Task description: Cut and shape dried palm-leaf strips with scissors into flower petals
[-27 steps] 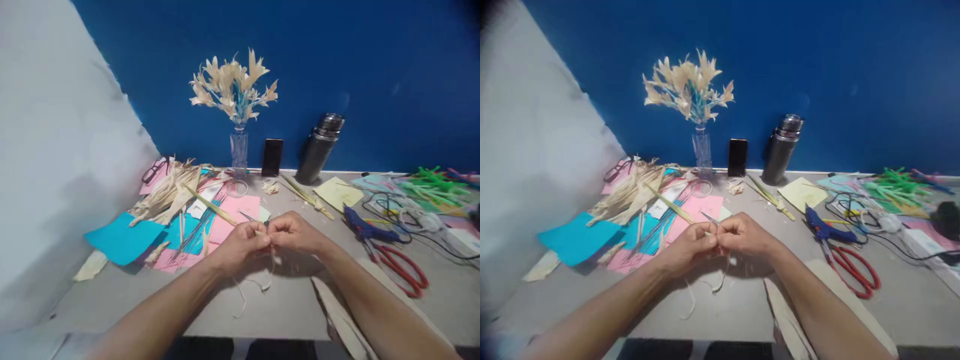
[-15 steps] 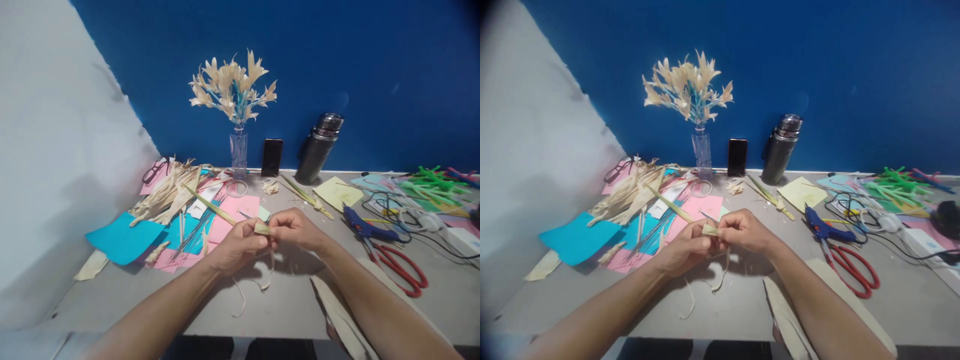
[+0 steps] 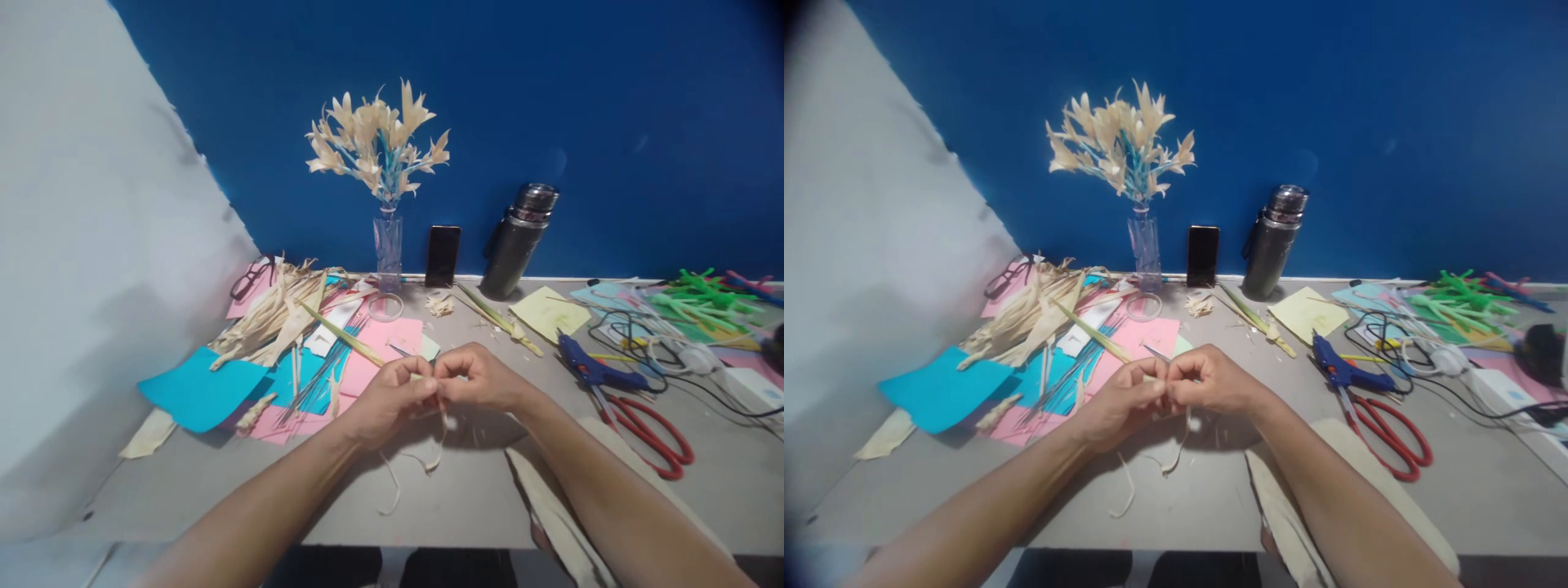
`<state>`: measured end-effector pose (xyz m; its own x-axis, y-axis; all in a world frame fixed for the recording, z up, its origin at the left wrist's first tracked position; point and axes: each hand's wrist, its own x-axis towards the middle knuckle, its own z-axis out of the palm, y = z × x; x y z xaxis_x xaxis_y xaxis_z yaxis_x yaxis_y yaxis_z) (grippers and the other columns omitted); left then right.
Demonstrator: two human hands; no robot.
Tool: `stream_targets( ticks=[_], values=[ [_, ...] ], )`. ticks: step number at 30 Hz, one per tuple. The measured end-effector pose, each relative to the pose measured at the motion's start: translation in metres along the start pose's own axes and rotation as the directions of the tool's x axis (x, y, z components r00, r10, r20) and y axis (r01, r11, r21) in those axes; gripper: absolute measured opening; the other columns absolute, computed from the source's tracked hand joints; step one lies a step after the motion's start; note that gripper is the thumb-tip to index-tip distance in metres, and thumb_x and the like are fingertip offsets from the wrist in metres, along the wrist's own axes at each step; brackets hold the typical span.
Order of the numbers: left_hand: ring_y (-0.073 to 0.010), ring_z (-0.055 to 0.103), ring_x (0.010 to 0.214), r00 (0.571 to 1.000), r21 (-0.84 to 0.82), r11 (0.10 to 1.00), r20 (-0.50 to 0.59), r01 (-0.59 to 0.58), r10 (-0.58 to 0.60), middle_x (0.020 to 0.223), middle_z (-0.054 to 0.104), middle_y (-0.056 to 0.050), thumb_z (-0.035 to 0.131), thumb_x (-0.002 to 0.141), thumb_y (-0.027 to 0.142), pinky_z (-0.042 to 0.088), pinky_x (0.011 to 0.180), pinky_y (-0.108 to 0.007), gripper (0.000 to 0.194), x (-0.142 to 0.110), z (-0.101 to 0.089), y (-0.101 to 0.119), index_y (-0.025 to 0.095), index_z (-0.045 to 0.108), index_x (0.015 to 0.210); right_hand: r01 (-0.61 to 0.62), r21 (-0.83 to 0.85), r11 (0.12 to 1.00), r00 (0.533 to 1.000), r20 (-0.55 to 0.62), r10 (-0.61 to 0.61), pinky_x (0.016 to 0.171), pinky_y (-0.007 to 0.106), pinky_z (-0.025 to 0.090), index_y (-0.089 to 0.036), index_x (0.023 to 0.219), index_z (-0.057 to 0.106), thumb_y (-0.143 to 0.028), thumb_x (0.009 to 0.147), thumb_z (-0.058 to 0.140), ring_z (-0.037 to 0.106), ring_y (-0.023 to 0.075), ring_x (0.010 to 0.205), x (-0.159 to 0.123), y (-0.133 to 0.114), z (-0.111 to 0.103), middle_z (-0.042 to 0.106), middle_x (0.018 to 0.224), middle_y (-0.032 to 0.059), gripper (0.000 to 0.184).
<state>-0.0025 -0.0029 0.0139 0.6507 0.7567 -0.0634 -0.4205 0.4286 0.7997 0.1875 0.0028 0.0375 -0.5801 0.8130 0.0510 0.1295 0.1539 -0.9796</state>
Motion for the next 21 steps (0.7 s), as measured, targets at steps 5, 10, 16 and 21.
stream_targets(
  ticks=[5, 10, 16, 21],
  values=[
    [-0.0192, 0.065, 0.069, 0.995, -0.083, 0.994, 0.081, 0.065, -0.058, 0.071, 0.065, -0.007, 0.081, 0.071, 0.028, 0.048, 0.072, -0.032, 0.027, 0.002, -0.003, -0.006, 0.013, 0.058, 0.069, 0.042, -0.026, 0.999, 0.995, 0.095, -0.040, 0.063, 0.023, 0.049, -0.013, 0.063, 0.067, -0.015, 0.081, 0.062, 0.065, 0.0145, 0.063, -0.001, -0.001, -0.001, 0.070, 0.064, 0.0034, 0.018],
    [-0.0243, 0.068, 0.076, 0.992, -0.227, 0.970, 0.104, 0.088, -0.066, 0.075, 0.066, -0.007, 0.074, 0.075, 0.031, 0.049, 0.075, -0.036, 0.022, 0.002, -0.005, -0.003, 0.014, 0.059, 0.072, 0.072, 0.173, 0.982, 0.985, 0.146, -0.097, 0.066, 0.028, 0.054, -0.013, 0.065, 0.068, -0.021, 0.082, 0.067, 0.069, 0.0183, 0.068, -0.002, 0.002, -0.009, 0.071, 0.067, 0.0061, 0.019],
    [-0.0200, 0.065, 0.070, 0.998, -0.059, 0.998, 0.053, 0.031, -0.028, 0.074, 0.067, -0.007, 0.080, 0.072, 0.041, 0.048, 0.070, -0.032, 0.034, 0.002, -0.002, -0.006, 0.014, 0.061, 0.079, 0.017, 0.028, 0.999, 0.996, 0.091, -0.019, 0.062, 0.024, 0.051, -0.013, 0.062, 0.068, -0.021, 0.082, 0.066, 0.066, 0.0158, 0.064, -0.001, 0.000, -0.005, 0.070, 0.064, 0.0043, 0.021],
    [-0.0182, 0.064, 0.069, 0.992, 0.018, 0.996, 0.094, 0.082, -0.083, 0.071, 0.068, -0.008, 0.083, 0.070, 0.035, 0.047, 0.072, -0.031, 0.033, 0.000, -0.004, -0.005, 0.014, 0.058, 0.069, 0.038, 0.003, 0.999, 0.989, 0.143, -0.038, 0.063, 0.024, 0.052, -0.013, 0.062, 0.069, -0.022, 0.083, 0.065, 0.065, 0.0154, 0.062, -0.002, -0.004, -0.002, 0.070, 0.063, 0.0042, 0.023]
  ],
)
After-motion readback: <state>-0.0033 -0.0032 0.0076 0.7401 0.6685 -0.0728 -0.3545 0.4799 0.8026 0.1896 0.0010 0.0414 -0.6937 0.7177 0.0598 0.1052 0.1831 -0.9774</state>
